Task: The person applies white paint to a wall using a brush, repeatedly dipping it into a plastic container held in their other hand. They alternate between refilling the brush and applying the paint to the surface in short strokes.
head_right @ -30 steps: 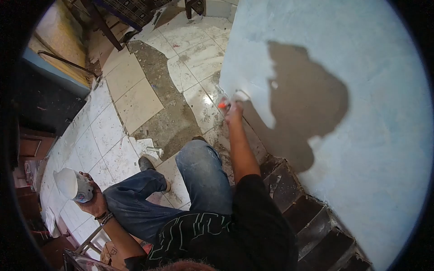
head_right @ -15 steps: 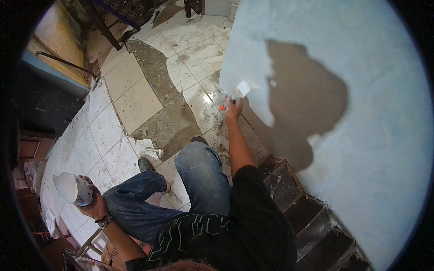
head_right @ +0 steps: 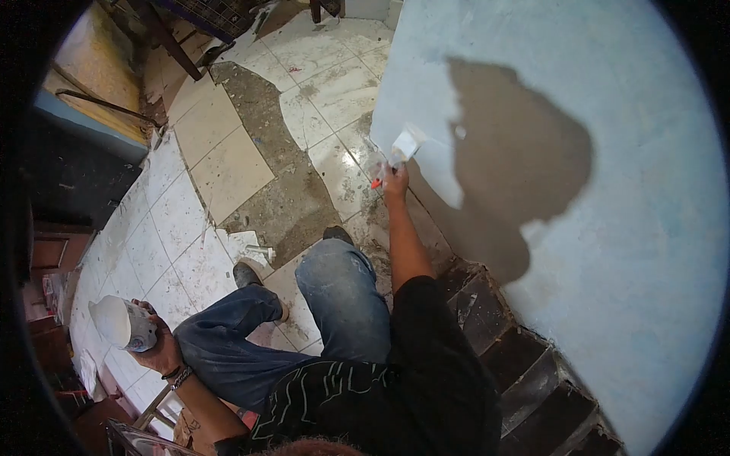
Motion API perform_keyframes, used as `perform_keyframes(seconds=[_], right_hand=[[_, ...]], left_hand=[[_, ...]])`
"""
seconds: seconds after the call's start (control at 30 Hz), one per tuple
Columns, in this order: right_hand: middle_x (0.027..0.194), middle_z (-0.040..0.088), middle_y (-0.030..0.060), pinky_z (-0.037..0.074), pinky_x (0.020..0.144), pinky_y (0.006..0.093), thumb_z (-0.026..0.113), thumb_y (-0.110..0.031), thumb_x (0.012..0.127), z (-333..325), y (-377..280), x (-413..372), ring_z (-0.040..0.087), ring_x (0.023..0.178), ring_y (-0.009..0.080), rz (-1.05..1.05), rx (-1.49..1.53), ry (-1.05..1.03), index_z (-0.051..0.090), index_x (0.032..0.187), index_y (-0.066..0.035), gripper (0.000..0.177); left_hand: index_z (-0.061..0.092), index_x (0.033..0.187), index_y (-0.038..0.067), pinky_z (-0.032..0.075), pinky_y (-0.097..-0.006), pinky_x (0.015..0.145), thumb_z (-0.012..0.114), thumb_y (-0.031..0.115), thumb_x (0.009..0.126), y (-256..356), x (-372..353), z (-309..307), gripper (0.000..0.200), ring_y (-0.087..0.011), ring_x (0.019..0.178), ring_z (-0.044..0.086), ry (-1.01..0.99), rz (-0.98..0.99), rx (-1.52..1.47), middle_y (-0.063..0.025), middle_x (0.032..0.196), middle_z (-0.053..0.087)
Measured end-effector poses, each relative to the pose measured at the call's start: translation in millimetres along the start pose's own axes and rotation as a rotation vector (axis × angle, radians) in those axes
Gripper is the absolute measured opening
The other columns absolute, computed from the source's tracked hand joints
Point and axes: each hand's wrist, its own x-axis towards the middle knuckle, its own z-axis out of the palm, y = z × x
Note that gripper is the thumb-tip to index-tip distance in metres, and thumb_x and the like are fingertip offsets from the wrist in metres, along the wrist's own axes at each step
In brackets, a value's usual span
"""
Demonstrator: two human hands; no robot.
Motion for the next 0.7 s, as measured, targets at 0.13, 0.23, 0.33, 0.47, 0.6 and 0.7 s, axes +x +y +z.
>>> perform_keyframes(seconds=[0.13,0.23,0.33,0.47,0.6,0.7], right_hand=[[0.092,0.064,0.0181,0.053,0.056,0.0344,0.052,-0.007,0.091,-13.1,44.1,-38.8,0.063,0.068,0.0241,0.475,0.111,0.041,0.048,0.111,0.006,0.024],[0.090,0.064,0.0148,0.055,0.057,0.0333,0.051,-0.011,0.092,-13.4,54.0,-45.2,0.064,0.068,0.0235,0.607,0.212,0.037,0.051,0.110,0.005,0.024],[0.093,0.064,0.0141,0.056,0.061,0.0319,0.050,-0.015,0.093,-39.6,86.5,-3.8,0.065,0.073,0.0221,0.700,0.330,0.075,0.053,0.109,0.006,0.027],[0.098,0.063,0.0143,0.056,0.070,0.0304,0.050,-0.019,0.094,-24.8,48.1,10.6,0.064,0.083,0.0210,0.559,0.524,0.086,0.054,0.110,0.009,0.032],[0.099,0.061,0.0156,0.055,0.071,0.0355,0.049,-0.017,0.095,-7.2,8.6,-40.6,0.064,0.082,0.0229,0.450,0.576,-0.024,0.050,0.114,0.005,0.030],[0.100,0.061,0.0161,0.056,0.070,0.0346,0.049,-0.018,0.094,-20.3,54.5,-53.6,0.064,0.080,0.0233,0.583,0.475,-0.199,0.052,0.112,0.005,0.028]], left_hand=[[0.025,0.139,-0.002,0.049,-0.0456,0.093,0.066,0.029,0.081,4.3,0.3,-3.6,0.078,-0.0372,0.124,0.041,0.027,-0.005,-0.008,-0.0226,0.136,0.038],[0.025,0.139,-0.002,0.049,-0.0455,0.093,0.065,0.029,0.082,7.8,0.6,-7.7,0.077,-0.0374,0.124,0.041,0.024,0.003,0.030,-0.0224,0.136,0.038],[0.025,0.140,-0.002,0.049,-0.0450,0.092,0.064,0.028,0.082,12.6,0.6,-10.6,0.076,-0.0371,0.123,0.041,0.038,0.003,0.053,-0.0218,0.136,0.037],[0.024,0.140,-0.002,0.049,-0.0444,0.091,0.063,0.028,0.083,14.3,1.8,-11.7,0.075,-0.0360,0.123,0.041,0.056,0.028,0.100,-0.0208,0.137,0.038],[0.024,0.140,-0.001,0.049,-0.0442,0.090,0.061,0.028,0.084,11.1,1.9,-7.1,0.073,-0.0348,0.123,0.042,0.072,0.018,0.104,-0.0202,0.137,0.038],[0.025,0.140,-0.001,0.050,-0.0441,0.090,0.058,0.029,0.086,12.4,4.1,-10.7,0.070,-0.0347,0.123,0.042,0.075,0.028,0.137,-0.0202,0.137,0.037]])
